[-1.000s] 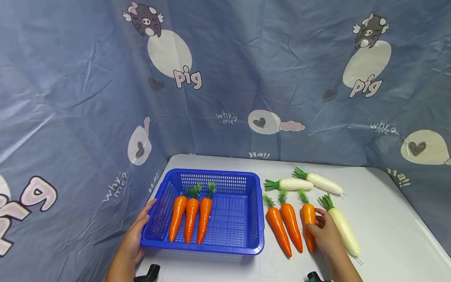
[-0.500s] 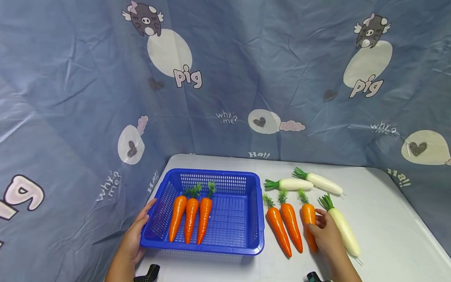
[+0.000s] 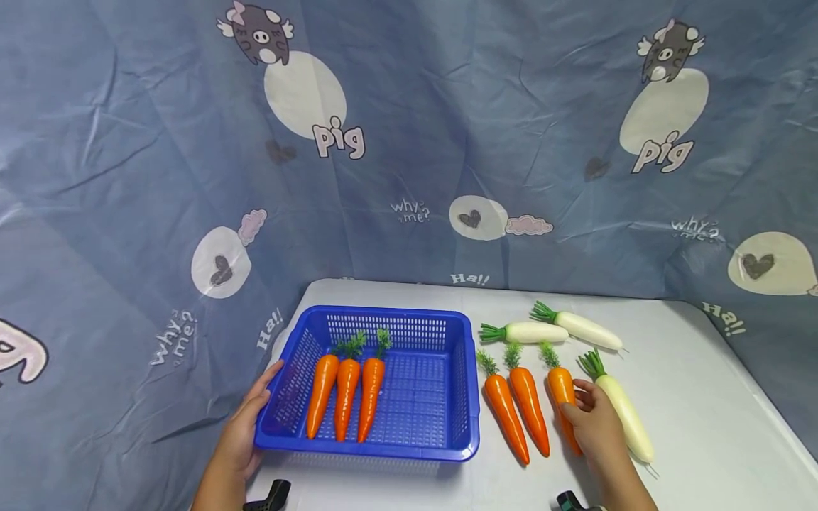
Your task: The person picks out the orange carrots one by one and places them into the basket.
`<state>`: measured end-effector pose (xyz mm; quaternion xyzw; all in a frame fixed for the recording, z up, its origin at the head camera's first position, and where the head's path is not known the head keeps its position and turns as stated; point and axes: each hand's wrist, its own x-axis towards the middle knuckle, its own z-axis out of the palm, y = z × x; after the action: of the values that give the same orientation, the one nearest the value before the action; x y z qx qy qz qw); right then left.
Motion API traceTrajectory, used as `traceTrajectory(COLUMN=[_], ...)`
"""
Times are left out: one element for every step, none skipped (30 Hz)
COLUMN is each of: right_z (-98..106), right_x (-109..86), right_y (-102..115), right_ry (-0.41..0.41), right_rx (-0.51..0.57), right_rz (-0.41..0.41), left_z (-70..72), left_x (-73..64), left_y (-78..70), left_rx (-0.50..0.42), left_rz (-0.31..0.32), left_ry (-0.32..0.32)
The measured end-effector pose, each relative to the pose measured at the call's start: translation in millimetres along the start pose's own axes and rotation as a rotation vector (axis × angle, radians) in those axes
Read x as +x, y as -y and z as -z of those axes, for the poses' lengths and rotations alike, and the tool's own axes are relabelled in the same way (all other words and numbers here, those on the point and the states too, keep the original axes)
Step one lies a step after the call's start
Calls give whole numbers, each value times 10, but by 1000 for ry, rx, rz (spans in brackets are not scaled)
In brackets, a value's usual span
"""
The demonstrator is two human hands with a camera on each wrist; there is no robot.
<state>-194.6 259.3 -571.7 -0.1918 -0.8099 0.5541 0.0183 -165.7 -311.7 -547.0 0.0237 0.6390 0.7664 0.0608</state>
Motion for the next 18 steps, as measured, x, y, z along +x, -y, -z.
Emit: traceTrajectory(right_z=[-1,-1,-1,0,2,5,8,10,13,15,17,18,18,18,18,18,20,21], right_x=[-2,-4,-8,-12,-18,-21,-25,-29,-33,-35,-35,-34,-33,-32,-30,-25,-23,-20], right_y=[-2,-3,-1,0,2,0,-1,1,2,2,2,1,2,3,1,-2,-6,-9], right_ry=[0,0,-1,-4,-5,-5,-5,-6,-7,-7,-3,-1,-1,0,0,-1,0,0], right_rx=[9,18,25,31,37,42,43,45,45,49,52,55,58,65,68,71,72,73], right_rz=[2,3,2,2,1,2,3,-1,-5,-7,-7,-10,-14,-19,-22,-24,-25,-29], left_z=[-10,-21,-31,-41,-47,-51,-53,-53,-48,-43,-36,-29,-23,-16,-11,-8,-8,-7], left_x=[3,6,8,12,12,13,12,10,7,4,0,-1,-3,-3,-1,3,7,13], left_y=[-2,-5,-9,-11,-12,-12,-10,-6,0,6,12,16,21,23,23,22,19,17], left_rx=[9,7,3,0,-7,-9,-17,-18,-11,-3,-1,1,-1,0,-5,-6,-5,0], left_rz=[8,17,23,29,35,39,42,43,43,41,36,31,27,23,20,20,22,27], left_ry=[-24,-40,-55,-71,-82,-91,-92,-93,-95,-94,-87,-81,-72,-64,-52,-46,-43,-42])
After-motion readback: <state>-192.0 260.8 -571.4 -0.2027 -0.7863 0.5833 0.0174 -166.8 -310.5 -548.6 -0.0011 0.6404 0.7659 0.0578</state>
